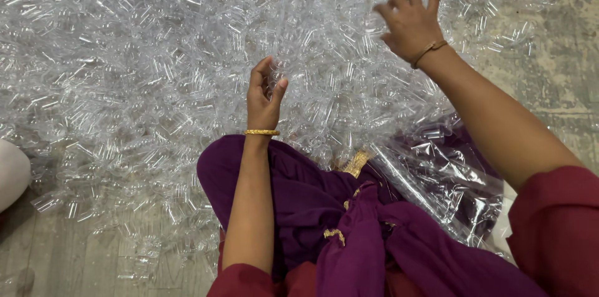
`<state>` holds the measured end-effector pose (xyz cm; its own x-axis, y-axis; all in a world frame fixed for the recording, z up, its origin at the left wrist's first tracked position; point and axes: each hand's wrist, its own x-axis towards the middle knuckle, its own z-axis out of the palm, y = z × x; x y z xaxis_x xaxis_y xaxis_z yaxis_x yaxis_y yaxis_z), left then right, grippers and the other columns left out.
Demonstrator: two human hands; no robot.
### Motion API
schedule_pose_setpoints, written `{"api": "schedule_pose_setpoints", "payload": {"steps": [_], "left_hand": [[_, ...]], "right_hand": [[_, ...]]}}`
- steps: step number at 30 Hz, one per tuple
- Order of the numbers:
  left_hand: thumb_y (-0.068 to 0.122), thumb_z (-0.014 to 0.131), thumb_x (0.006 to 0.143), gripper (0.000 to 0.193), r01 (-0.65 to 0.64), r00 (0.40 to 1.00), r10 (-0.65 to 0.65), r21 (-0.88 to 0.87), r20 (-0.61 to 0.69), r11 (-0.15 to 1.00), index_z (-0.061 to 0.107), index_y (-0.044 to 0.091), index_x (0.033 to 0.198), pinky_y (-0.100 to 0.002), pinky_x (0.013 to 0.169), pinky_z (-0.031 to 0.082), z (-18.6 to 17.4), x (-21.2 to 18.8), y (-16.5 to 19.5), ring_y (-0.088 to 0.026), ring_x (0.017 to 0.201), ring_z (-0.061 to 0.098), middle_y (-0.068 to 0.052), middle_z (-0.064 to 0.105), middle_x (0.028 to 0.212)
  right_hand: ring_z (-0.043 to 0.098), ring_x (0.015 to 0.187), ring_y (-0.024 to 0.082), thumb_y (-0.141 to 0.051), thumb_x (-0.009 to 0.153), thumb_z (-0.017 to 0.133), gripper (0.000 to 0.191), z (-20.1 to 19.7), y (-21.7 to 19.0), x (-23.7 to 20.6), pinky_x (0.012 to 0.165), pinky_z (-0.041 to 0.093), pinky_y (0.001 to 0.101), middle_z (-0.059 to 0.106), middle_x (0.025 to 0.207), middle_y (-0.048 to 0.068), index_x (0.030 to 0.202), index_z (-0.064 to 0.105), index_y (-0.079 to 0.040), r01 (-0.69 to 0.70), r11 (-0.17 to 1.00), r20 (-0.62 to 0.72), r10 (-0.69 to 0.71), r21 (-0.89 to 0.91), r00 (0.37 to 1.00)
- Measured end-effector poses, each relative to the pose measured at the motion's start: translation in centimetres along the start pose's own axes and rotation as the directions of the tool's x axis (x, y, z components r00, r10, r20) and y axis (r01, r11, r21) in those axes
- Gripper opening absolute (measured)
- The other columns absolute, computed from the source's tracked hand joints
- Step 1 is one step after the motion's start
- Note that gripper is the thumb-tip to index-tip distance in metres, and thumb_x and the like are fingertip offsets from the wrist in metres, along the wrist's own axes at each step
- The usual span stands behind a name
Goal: The person sits on the floor among large piles of clear plastic tubes, gathers tubes into a bundle on their lap, aligns them, and wraps the bundle with clear plastic film, pressing the film around the tubes. They repeatedly pick additional tubes from the floor pile to add to the bundle.
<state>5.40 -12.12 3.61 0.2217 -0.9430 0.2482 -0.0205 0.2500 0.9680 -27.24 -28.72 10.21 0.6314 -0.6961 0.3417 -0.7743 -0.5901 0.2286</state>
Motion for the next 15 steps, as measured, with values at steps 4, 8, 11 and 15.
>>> {"api": "schedule_pose_setpoints", "payload": {"steps": [4,8,11,15], "left_hand": [[0.018,0.07,0.101,0.057,0.025,1.0,-0.023,-0.127,0.016,0.992,0.045,0.002,0.15,-0.036,0.114,0.05,0.4,0.2,0.3,-0.021,0.133,0.057,-0.012,0.056,0.146],[0.017,0.067,0.104,0.055,-0.017,0.997,0.037,-0.298,0.061,0.955,0.043,0.002,0.151,-0.036,0.118,0.049,1.5,1.7,1.3,-0.022,0.139,0.056,-0.012,0.056,0.149],[0.017,0.066,0.104,0.057,0.027,0.99,0.031,-0.399,0.138,0.916,0.04,0.002,0.153,-0.037,0.119,0.049,4.0,2.6,2.3,-0.023,0.137,0.058,-0.014,0.059,0.146],[0.018,0.066,0.106,0.059,0.029,0.967,0.073,-0.392,0.244,0.919,0.037,0.003,0.156,-0.038,0.118,0.046,6.2,2.0,3.3,-0.022,0.138,0.056,-0.013,0.058,0.149]], "right_hand": [[0.053,0.123,0.029,-0.031,0.089,0.084,0.067,-3.2,-1.0,-0.7,0.112,0.031,0.054,0.064,0.122,0.009,0.147,0.058,-0.012,-0.136,0.909,0.051,0.126,0.394,0.991],[0.057,0.117,0.028,-0.035,0.079,0.089,0.065,-4.2,-6.5,-1.7,0.106,0.042,0.044,0.065,0.123,0.011,0.134,0.065,-0.01,-0.06,0.891,0.064,0.034,0.45,0.997],[0.06,0.116,0.027,-0.034,0.078,0.087,0.06,-5.1,-11.6,-2.2,0.103,0.049,0.0411,0.064,0.125,0.013,0.128,0.066,-0.008,-0.276,0.701,0.353,0.037,0.657,0.935],[0.071,0.118,0.021,-0.042,0.072,0.087,0.068,-7.8,-13.2,-1.9,0.103,0.059,0.0338,0.072,0.125,0.012,0.127,0.064,-0.007,-0.561,0.316,0.522,0.204,0.765,0.828]]}}
